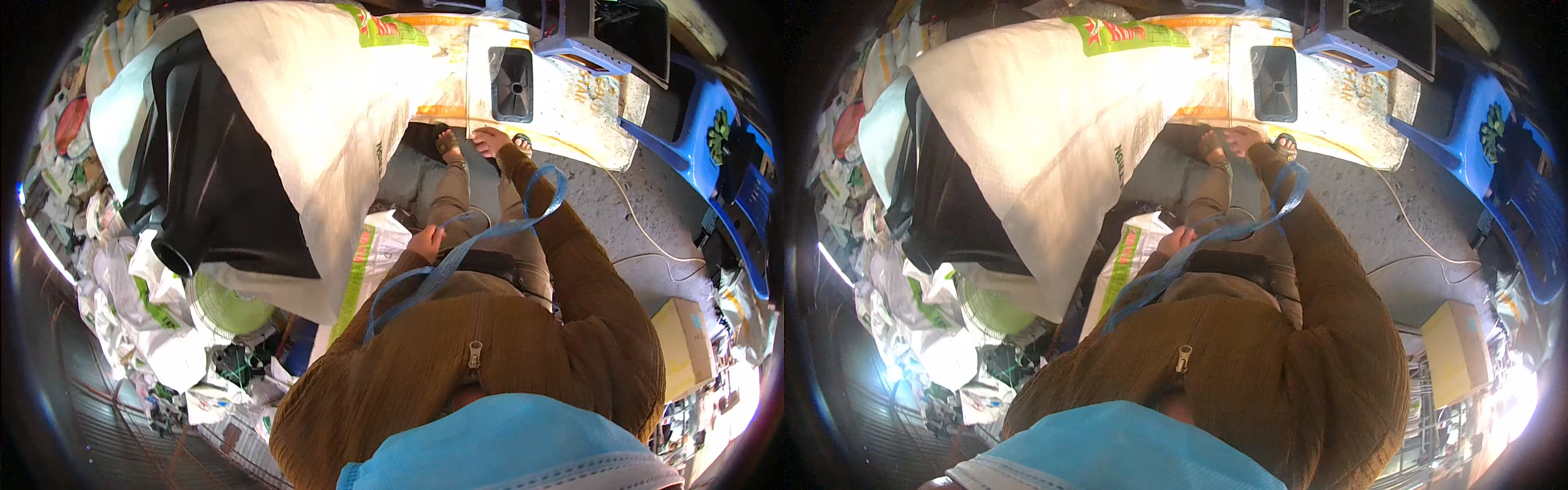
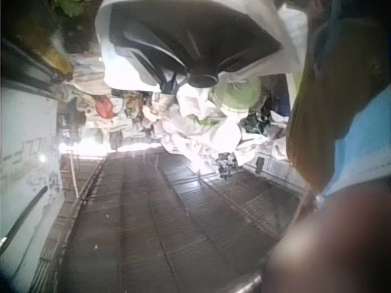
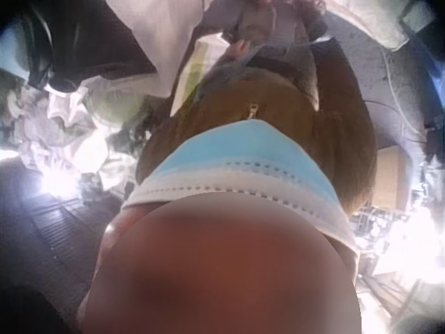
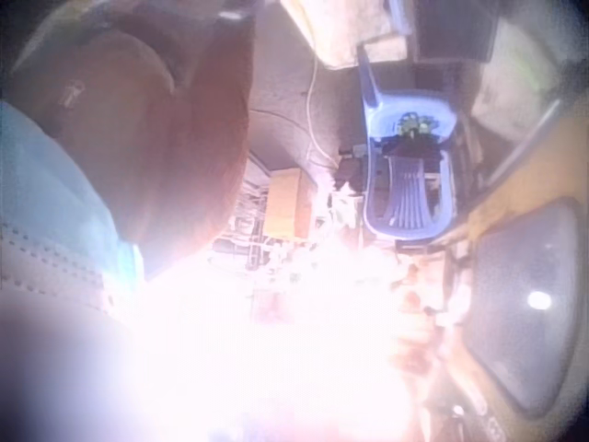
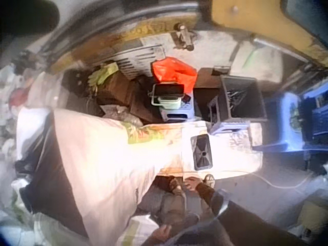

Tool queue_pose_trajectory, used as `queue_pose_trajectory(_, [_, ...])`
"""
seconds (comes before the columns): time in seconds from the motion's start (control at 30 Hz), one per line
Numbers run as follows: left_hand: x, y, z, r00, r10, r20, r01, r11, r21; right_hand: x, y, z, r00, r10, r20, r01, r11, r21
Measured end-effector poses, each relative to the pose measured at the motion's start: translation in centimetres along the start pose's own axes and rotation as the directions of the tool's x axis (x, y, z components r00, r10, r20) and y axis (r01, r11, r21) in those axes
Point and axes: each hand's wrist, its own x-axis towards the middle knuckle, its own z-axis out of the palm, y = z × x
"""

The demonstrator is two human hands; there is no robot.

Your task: The person places a black object into a white sack, then retrieves a blue strap and threads it through the sack to secure it. They adjust the strap and the sack contents, then place a clear plastic bag over the top of the sack.

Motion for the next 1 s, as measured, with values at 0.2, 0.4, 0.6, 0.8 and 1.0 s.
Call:
queue_pose_trajectory(0.2, [-1.9, 16.8, -3.8, 0.934, 0.225, -0.278, -0.311, 0.895, -0.320, -19.1, -11.2, -1.6, 0.606, -0.558, 0.567, 0.587, 0.795, 0.154])
queue_pose_trajectory(0.4, [-7.1, 27.9, -8.9, 0.836, 0.415, -0.359, -0.523, 0.799, -0.297, -34.0, -19.7, -2.3, 0.581, -0.530, 0.618, 0.689, 0.724, -0.027])
queue_pose_trajectory(0.6, [-13.1, 30.7, -12.6, 0.741, 0.545, -0.392, -0.568, 0.821, 0.068, -39.9, -21.8, 0.0, 0.688, -0.573, 0.445, 0.705, 0.673, -0.224])
queue_pose_trajectory(0.8, [-17.3, 30.8, -18.0, 0.798, 0.580, -0.165, -0.560, 0.611, -0.560, -42.7, -24.4, 5.9, 0.171, -0.779, 0.604, 0.981, 0.077, -0.179])
queue_pose_trajectory(1.0, [-19.6, 29.1, -25.5, 0.861, 0.470, -0.195, -0.509, 0.787, -0.349, -42.6, -27.8, 11.8, -0.019, -0.778, 0.629, 0.900, -0.287, -0.328])
